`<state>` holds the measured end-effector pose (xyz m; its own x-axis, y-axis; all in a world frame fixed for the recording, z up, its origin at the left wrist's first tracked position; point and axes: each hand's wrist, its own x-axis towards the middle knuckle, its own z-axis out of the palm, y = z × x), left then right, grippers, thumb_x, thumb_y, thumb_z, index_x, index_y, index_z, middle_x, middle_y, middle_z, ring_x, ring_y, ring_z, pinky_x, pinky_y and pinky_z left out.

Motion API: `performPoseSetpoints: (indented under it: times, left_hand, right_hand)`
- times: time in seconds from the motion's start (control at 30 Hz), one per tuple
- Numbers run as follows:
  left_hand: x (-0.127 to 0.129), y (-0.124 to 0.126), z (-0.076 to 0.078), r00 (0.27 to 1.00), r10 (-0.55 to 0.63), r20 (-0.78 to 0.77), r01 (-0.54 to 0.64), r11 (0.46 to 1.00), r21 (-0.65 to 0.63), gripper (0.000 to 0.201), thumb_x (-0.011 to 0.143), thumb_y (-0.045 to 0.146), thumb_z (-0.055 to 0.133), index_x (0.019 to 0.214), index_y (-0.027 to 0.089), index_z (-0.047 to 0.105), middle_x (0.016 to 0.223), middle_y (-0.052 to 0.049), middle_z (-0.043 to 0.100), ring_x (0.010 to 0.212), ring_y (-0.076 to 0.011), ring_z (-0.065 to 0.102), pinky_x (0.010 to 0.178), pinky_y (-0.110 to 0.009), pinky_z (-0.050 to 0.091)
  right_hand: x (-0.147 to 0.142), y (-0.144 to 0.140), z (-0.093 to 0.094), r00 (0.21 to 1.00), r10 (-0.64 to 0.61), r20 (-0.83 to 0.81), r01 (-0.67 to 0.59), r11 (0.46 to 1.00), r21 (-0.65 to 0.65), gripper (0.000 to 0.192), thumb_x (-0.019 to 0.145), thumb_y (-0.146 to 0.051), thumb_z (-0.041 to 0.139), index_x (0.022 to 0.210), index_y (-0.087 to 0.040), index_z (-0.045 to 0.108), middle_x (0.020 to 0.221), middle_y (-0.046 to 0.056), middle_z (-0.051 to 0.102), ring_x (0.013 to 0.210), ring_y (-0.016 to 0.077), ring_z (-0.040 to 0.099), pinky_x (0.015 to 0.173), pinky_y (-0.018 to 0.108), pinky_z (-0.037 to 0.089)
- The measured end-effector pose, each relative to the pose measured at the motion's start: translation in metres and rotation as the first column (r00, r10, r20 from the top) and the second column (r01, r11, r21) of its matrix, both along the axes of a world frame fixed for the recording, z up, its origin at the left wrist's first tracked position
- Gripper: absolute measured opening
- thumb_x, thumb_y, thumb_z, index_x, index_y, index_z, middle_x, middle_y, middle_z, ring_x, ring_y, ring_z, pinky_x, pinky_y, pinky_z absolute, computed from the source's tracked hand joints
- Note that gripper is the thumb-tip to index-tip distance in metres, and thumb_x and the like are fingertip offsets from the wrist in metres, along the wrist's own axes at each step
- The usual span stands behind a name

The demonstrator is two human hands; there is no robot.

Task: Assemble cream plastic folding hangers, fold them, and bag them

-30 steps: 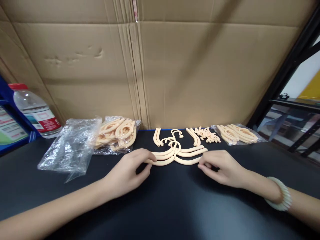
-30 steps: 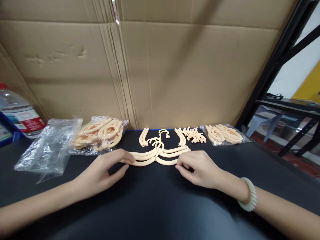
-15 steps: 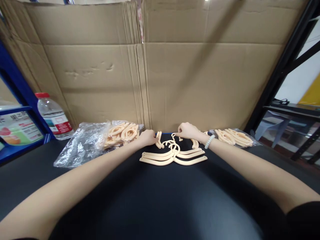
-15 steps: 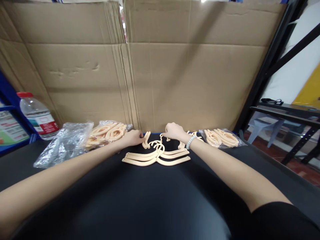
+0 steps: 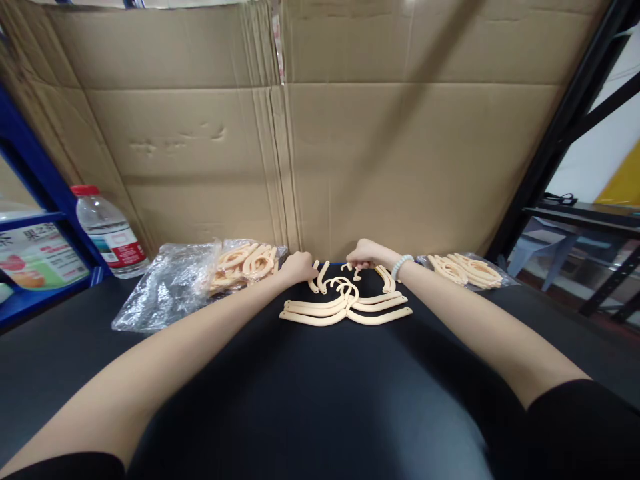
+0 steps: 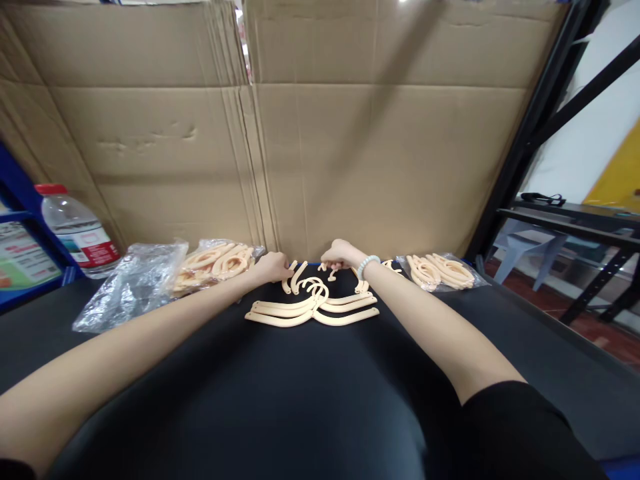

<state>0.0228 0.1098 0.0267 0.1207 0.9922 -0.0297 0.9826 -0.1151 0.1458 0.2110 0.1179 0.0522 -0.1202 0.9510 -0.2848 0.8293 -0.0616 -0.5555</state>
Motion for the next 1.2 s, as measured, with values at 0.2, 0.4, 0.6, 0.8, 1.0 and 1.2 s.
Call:
performPoseSetpoints:
  times: [0.2, 0.4, 0.6, 0.8, 1.0, 1.2]
  left_hand:
    - [-0.006, -0.01, 0.011, 0.99, -0.033, 0.138, 0.024, 0.998, 0.06, 0.033, 0.092, 0.031, 0.059, 0.121, 0.015, 0.056, 0.121, -0.01, 0.059, 0.102, -0.0236, 0.062, 0.085, -0.043, 0.053]
    - [-0.012, -0.065, 0.02, 0.878, -0.171, 0.448, 0.104, 0.98, 0.17, 0.017, 0.094, 0.027, 0.053, 0.1, 0.012, 0.059, 0.094, -0.007, 0.066, 0.083, -0.0179, 0.065, 0.075, -0.034, 0.056]
    - [-0.007, -0.146, -0.013, 0.435, -0.329, 0.838, 0.183, 0.944, 0.275, 0.017, 0.09, 0.033, 0.054, 0.09, 0.018, 0.047, 0.084, -0.001, 0.06, 0.073, -0.0136, 0.065, 0.068, -0.029, 0.059]
    - [-0.008, -0.168, -0.029, 0.263, -0.359, 0.895, 0.195, 0.929, 0.316, 0.014, 0.087, 0.022, 0.06, 0.083, 0.02, 0.048, 0.087, -0.002, 0.063, 0.08, -0.0133, 0.064, 0.074, -0.028, 0.057]
    - [-0.009, -0.166, -0.029, 0.33, -0.379, 0.864, 0.194, 0.923, 0.331, 0.009, 0.087, 0.02, 0.059, 0.083, 0.02, 0.051, 0.085, -0.002, 0.063, 0.079, -0.0139, 0.063, 0.073, -0.027, 0.057]
    - [-0.011, -0.169, -0.031, 0.36, -0.413, 0.836, 0.191, 0.91, 0.367, 0.008, 0.088, 0.018, 0.058, 0.084, 0.021, 0.051, 0.087, -0.002, 0.064, 0.08, -0.0141, 0.064, 0.069, -0.025, 0.055]
  right_hand:
    - [0.033, -0.011, 0.014, 0.952, -0.094, -0.29, 0.128, 0.987, 0.1, 0.025, 0.092, -0.032, 0.058, 0.105, -0.011, 0.061, 0.098, 0.007, 0.064, 0.079, 0.0143, 0.063, 0.069, 0.03, 0.055]
    - [0.047, -0.066, 0.005, 0.765, 0.043, -0.642, 0.097, 0.978, 0.182, 0.009, 0.083, -0.015, 0.061, 0.077, -0.015, 0.054, 0.066, 0.0, 0.058, 0.057, 0.0073, 0.057, 0.056, 0.02, 0.049]
    - [0.031, -0.13, -0.038, 0.456, 0.204, -0.866, -0.049, 0.978, 0.204, 0.024, 0.072, -0.026, 0.076, 0.076, -0.017, 0.054, 0.077, -0.001, 0.062, 0.066, 0.009, 0.061, 0.065, 0.024, 0.054]
    - [0.021, -0.153, -0.062, 0.364, 0.246, -0.898, -0.037, 0.968, 0.25, 0.018, 0.077, -0.03, 0.075, 0.084, -0.018, 0.063, 0.08, 0.0, 0.061, 0.064, 0.0093, 0.057, 0.059, 0.024, 0.049]
    - [0.023, -0.156, -0.064, 0.393, 0.23, -0.89, -0.034, 0.971, 0.236, 0.019, 0.086, -0.038, 0.066, 0.084, -0.019, 0.062, 0.09, 0.002, 0.06, 0.077, 0.0115, 0.056, 0.074, 0.028, 0.05]
    - [0.022, -0.157, -0.065, 0.341, 0.192, -0.92, -0.159, 0.977, 0.145, 0.02, 0.088, -0.038, 0.063, 0.088, -0.018, 0.059, 0.102, 0.006, 0.064, 0.087, 0.0144, 0.062, 0.076, 0.03, 0.054]
